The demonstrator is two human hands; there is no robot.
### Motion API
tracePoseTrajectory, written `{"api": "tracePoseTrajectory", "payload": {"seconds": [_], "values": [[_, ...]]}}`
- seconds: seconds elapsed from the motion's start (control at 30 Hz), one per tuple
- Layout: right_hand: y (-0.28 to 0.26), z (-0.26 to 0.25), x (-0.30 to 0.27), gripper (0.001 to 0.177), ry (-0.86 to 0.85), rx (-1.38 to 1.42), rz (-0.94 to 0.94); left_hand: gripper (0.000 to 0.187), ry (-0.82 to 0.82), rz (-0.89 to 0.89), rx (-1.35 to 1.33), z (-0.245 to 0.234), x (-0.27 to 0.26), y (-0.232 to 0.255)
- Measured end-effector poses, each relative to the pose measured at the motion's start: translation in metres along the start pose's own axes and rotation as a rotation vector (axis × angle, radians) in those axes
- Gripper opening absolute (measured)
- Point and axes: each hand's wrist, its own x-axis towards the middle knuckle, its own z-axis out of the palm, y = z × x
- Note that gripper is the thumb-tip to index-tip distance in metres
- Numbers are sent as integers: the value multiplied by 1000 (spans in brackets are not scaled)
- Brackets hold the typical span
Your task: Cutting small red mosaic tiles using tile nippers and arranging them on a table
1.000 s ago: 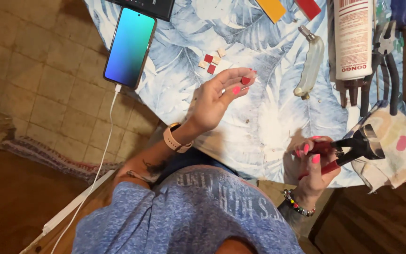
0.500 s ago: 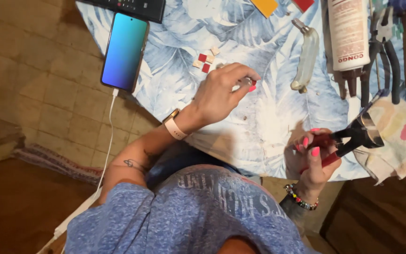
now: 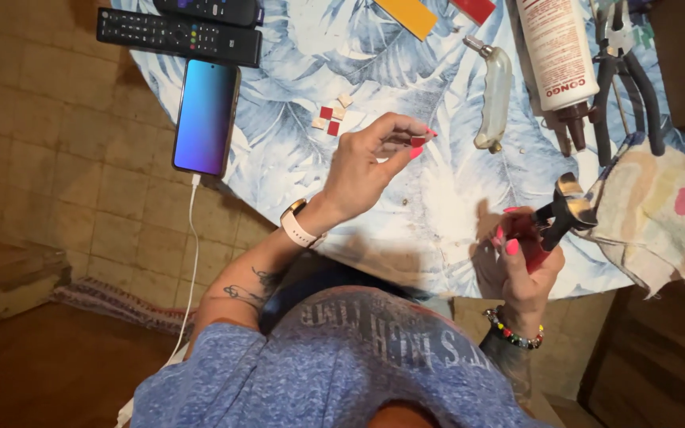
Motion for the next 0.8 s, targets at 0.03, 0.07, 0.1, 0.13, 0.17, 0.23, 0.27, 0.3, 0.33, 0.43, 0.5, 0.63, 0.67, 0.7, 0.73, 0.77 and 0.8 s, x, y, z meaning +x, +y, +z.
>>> {"api": "tracePoseTrajectory", "payload": {"seconds": [0.03, 0.07, 0.1, 0.13, 0.17, 0.23, 0.27, 0.3, 0.33, 0.43, 0.5, 0.63, 0.67, 0.7, 0.73, 0.77, 0.8], "values": [[2, -1, -1, 29, 4, 1, -3, 20, -4, 2, 1, 0, 0, -1], [3, -2, -1, 30, 8, 3, -4, 20, -6, -3, -8, 0, 0, -2], [5, -3, -3, 31, 12, 4, -2, 19, -6, -11, -18, 0, -1, -3], [4, -3, -2, 31, 15, 4, -1, 19, -8, -13, -18, 0, -1, -3], [3, -3, -1, 30, -1, -8, -8, 19, -5, -19, -39, 1, -1, -3], [1, -3, 0, 29, -17, -19, -15, 19, -1, -26, -59, 1, -1, -3], [0, -3, 0, 29, -20, -20, -16, 19, 0, -31, -65, 1, -1, -3], [0, -3, 0, 29, -22, -21, -16, 19, 0, -35, -71, 2, -1, -3], [0, -3, 1, 29, -21, -21, -15, 19, -1, -36, -71, 2, -1, -4], [1, -4, 1, 28, -30, -41, -21, 19, -1, -35, -74, 3, -1, -5], [3, -4, 1, 28, -22, -37, -17, 19, -8, -33, -83, 3, 0, -7], [-4, -1, 3, 29, -34, -40, -12, 20, -2, 82, 206, 2, 6, -8], [-2, -2, 2, 30, -36, -52, -16, 19, -11, 163, 368, 2, 8, -7], [-1, -3, 1, 31, -39, -64, -19, 19, -19, 243, 529, 1, 9, -5], [-2, -2, 1, 31, -38, -64, -17, 19, -19, 241, 529, 1, 8, -9], [-2, -1, 2, 32, -37, -56, -25, 18, -15, 252, 609, 1, 9, -12], [-3, 0, 2, 32, -36, -48, -32, 18, -11, 263, 690, 2, 9, -16]]}}
